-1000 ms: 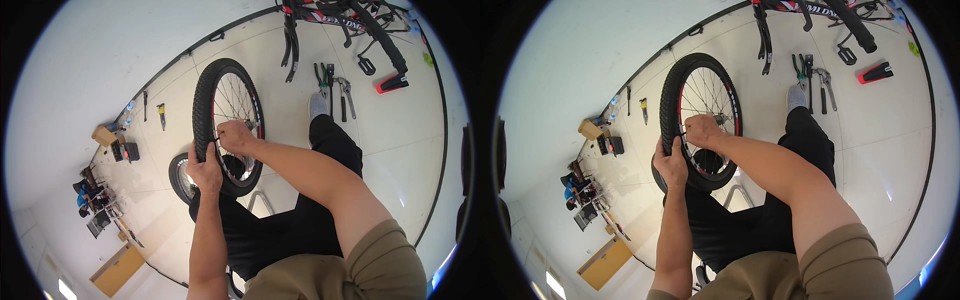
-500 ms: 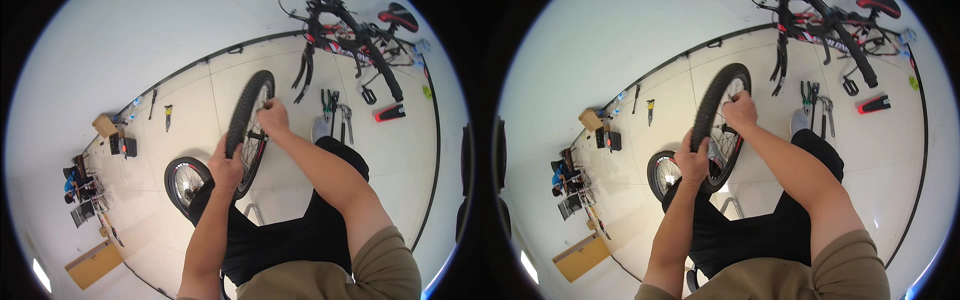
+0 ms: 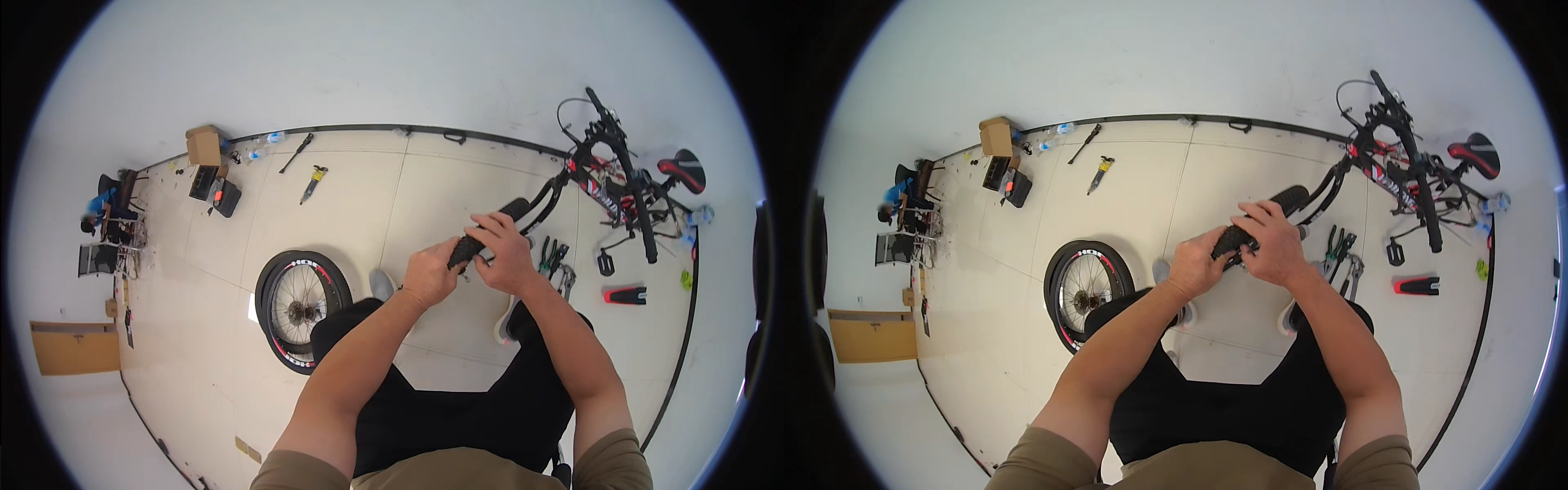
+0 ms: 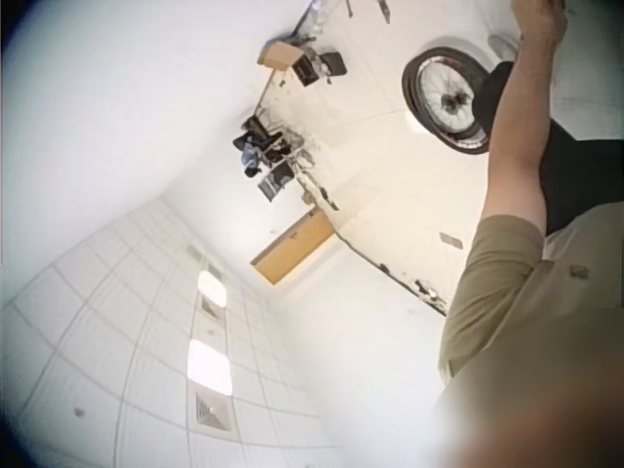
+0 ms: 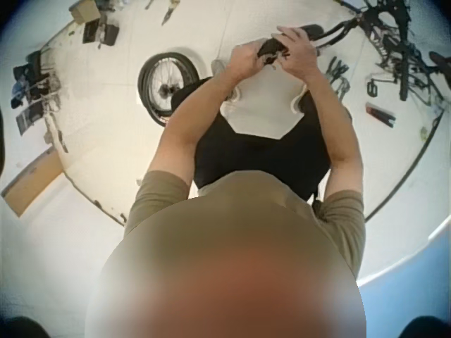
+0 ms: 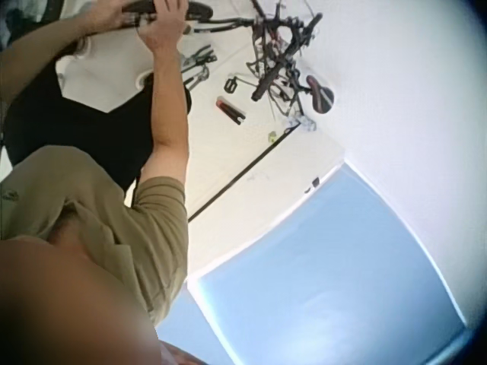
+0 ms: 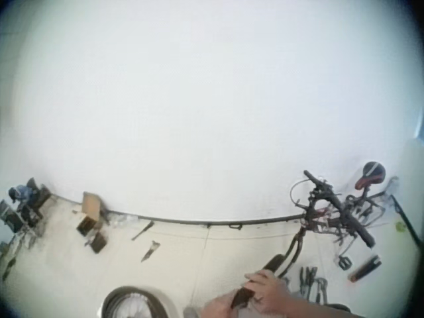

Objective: The person removes the tire from a bicycle wheel using tire levers, then uses a spoke wrench to adjust the spokes on both wheels. The person works on the rear wheel first, then the front wheel, tightening and loosening spokes to true the wheels.

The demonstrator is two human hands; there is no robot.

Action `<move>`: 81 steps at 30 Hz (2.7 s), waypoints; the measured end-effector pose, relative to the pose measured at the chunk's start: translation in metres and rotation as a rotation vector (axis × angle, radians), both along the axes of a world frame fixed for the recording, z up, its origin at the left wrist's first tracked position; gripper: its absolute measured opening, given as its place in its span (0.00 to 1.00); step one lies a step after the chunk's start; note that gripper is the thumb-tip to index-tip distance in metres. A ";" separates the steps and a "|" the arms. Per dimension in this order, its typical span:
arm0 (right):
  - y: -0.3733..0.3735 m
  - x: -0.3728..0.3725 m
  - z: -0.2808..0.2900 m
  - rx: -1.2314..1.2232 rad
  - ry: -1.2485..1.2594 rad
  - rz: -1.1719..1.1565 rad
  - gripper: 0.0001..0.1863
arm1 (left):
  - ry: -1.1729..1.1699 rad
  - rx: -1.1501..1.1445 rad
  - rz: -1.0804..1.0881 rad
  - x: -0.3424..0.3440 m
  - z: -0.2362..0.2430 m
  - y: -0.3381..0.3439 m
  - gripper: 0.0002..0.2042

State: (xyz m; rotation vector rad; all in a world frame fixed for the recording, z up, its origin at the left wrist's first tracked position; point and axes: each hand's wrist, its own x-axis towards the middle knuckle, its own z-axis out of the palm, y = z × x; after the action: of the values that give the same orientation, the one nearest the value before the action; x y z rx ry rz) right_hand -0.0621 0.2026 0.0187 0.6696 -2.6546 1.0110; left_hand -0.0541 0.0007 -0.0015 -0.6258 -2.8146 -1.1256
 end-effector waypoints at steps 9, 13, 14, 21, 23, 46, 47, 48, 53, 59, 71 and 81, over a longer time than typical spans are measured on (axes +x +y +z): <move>-0.008 -0.007 0.011 0.270 -0.065 0.117 0.26 | -0.012 -0.027 -0.137 -0.002 -0.009 -0.022 0.20; -0.030 -0.015 0.020 0.400 -0.184 0.186 0.21 | -0.024 -0.002 -0.126 -0.001 -0.012 -0.041 0.22; -0.035 -0.016 0.023 0.435 -0.199 0.201 0.20 | -0.041 0.000 -0.121 0.001 -0.010 -0.045 0.23; -0.052 -0.022 0.021 0.616 -0.282 0.256 0.17 | -0.128 0.012 -0.105 0.011 -0.007 -0.062 0.24; -0.059 -0.024 0.026 0.654 -0.323 0.269 0.17 | -0.127 0.007 -0.082 0.013 -0.013 -0.069 0.24; -0.039 -0.013 0.027 0.587 -0.460 0.111 0.21 | 0.142 -0.198 0.065 0.024 -0.017 -0.076 0.21; -0.039 -0.013 0.026 0.588 -0.456 0.113 0.22 | 0.142 -0.197 0.062 0.023 -0.017 -0.076 0.21; -0.040 -0.013 0.026 0.589 -0.452 0.116 0.22 | 0.142 -0.196 0.058 0.023 -0.018 -0.077 0.20; -0.044 -0.018 0.030 0.588 -0.472 0.114 0.23 | 0.138 -0.185 0.076 0.020 -0.021 -0.079 0.20; -0.045 -0.019 0.028 0.612 -0.451 0.107 0.23 | 0.130 -0.179 0.098 0.019 -0.022 -0.079 0.20; -0.044 -0.035 0.033 0.598 -0.480 0.159 0.29 | 0.033 -0.197 0.247 0.035 -0.021 -0.059 0.21; 0.005 0.016 -0.024 -0.138 -0.153 -0.439 0.29 | -0.089 -0.201 0.324 0.031 -0.012 -0.042 0.22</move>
State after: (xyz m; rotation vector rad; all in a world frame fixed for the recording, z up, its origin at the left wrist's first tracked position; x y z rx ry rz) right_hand -0.0464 0.2081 -0.0049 -0.0260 -2.6493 1.1301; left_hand -0.0233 -0.0415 -0.0130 -0.1180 -2.9810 -0.8402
